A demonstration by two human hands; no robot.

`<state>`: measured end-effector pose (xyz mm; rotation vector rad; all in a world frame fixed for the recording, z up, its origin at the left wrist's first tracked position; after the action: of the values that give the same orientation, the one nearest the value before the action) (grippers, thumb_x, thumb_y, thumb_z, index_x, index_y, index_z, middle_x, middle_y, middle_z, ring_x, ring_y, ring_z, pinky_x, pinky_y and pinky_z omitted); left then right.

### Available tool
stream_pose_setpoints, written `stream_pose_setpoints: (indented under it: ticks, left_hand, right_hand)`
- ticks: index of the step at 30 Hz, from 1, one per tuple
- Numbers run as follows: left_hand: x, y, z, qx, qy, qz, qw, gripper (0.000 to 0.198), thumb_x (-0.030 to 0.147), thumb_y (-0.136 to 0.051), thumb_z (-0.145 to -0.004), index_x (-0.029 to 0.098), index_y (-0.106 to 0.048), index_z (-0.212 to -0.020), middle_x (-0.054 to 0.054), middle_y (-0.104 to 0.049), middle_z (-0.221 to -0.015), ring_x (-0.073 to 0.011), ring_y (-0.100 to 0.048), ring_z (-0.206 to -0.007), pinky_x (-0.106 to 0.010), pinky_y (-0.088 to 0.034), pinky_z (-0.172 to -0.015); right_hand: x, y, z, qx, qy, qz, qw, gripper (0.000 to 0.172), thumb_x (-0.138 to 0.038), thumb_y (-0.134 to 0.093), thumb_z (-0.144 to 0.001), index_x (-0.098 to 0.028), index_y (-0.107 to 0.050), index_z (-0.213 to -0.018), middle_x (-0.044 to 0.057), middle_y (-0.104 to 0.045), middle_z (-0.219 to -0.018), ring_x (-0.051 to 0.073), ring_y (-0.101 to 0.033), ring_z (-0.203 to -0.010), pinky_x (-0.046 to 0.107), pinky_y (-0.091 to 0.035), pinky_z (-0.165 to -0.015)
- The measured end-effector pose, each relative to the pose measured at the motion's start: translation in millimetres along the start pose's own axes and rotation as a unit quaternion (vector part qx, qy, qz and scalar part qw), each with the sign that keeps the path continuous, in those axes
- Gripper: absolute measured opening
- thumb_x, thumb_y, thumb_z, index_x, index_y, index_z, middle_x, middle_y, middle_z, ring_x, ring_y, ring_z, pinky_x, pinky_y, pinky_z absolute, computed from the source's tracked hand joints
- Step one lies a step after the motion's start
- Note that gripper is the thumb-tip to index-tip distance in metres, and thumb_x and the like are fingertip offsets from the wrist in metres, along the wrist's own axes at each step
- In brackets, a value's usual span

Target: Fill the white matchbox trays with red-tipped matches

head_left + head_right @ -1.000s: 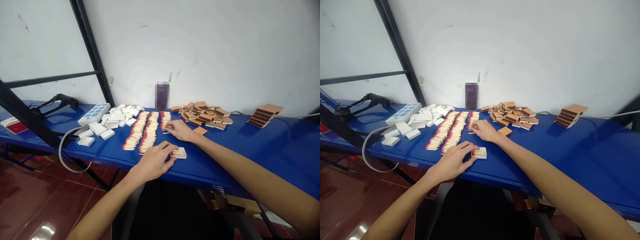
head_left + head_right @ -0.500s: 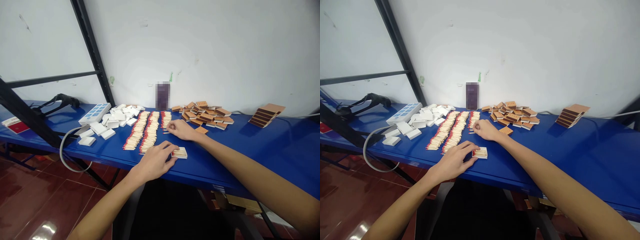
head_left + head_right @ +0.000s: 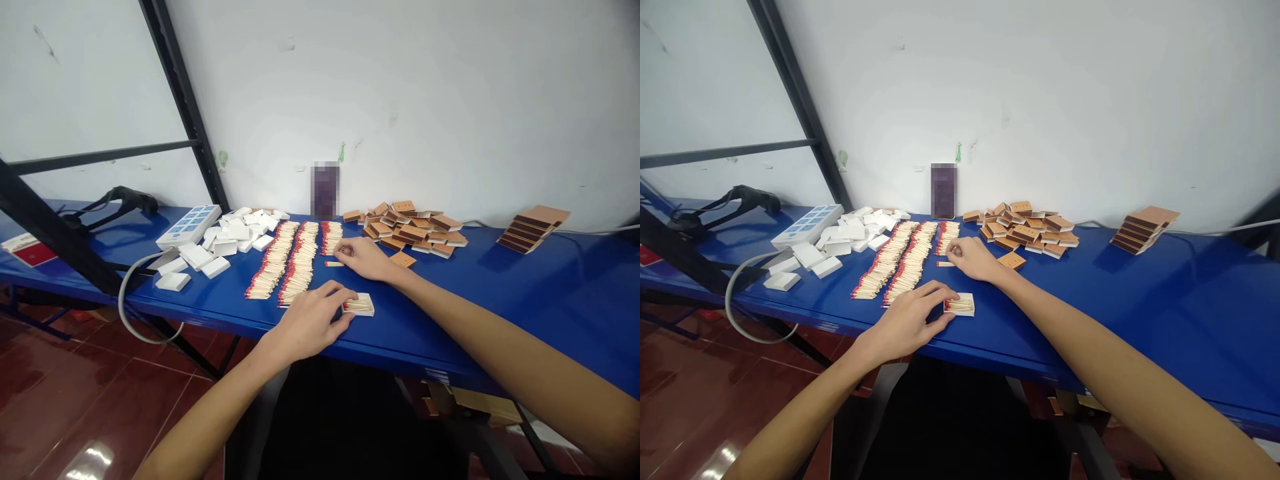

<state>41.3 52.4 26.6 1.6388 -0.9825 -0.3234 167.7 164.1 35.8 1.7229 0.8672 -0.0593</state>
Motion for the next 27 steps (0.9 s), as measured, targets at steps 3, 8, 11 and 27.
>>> stream_pose_setpoints:
  ticks: [3, 8, 11, 27]
  left_hand:
    - [0.0, 0.1, 0.0, 0.000, -0.001, -0.001, 1.000, 0.024, 0.029, -0.053, -0.096, 0.024, -0.057, -0.119, -0.002, -0.062, -0.119, -0.0209, -0.065, -0.100, -0.034, -0.053, -0.087]
    - [-0.1, -0.2, 0.0, 0.000, -0.001, 0.000, 1.000, 0.024, 0.029, -0.053, -0.096, 0.024, -0.057, -0.119, -0.002, -0.062, -0.119, -0.0212, -0.065, -0.102, -0.034, -0.053, -0.088]
    - [-0.1, -0.2, 0.0, -0.001, 0.001, 0.000, 1.000, 0.024, 0.029, -0.052, -0.096, 0.024, -0.057, -0.119, -0.003, -0.062, -0.119, -0.0215, -0.065, -0.102, -0.034, -0.053, -0.089]
    - [0.5, -0.3, 0.5, -0.001, -0.003, -0.002, 1.000, 0.024, 0.029, -0.053, -0.096, 0.024, -0.057, -0.119, -0.003, -0.062, -0.119, -0.0209, -0.065, -0.101, -0.033, -0.053, -0.087]
  right_hand:
    - [-0.6, -1.6, -0.8, 0.004, 0.018, 0.010, 1.000, 0.018, -0.021, -0.051, -0.083, -0.016, -0.067, -0.075, 0.001, -0.061, -0.065, 0.013, -0.049, -0.060, 0.025, -0.031, -0.061]
    - [-4.0, -1.8, -0.1, 0.004, 0.032, 0.015, 0.999, 0.022, -0.020, -0.049, -0.083, -0.016, -0.066, -0.069, 0.000, -0.057, -0.061, 0.012, -0.044, -0.057, 0.026, -0.028, -0.059]
    - [-3.7, -1.4, 0.3, 0.006, 0.036, 0.021, 0.999, 0.024, -0.020, -0.048, -0.083, -0.016, -0.065, -0.067, -0.001, -0.053, -0.057, 0.011, -0.039, -0.055, 0.027, -0.027, -0.058]
    - [0.5, -0.4, -0.6, 0.004, -0.018, 0.010, 1.000, 0.020, -0.019, -0.054, -0.081, -0.015, -0.074, -0.081, 0.003, -0.068, -0.071, 0.014, -0.055, -0.065, 0.025, -0.036, -0.063]
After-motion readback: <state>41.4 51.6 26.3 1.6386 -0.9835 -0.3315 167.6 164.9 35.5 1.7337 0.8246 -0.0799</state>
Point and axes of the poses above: each hand's wrist, its own z-axis away from the middle knuckle, its own y-axis out of the back of the hand, x = y × z, the point moved 6 cm from there along -z, towards the middle knuckle
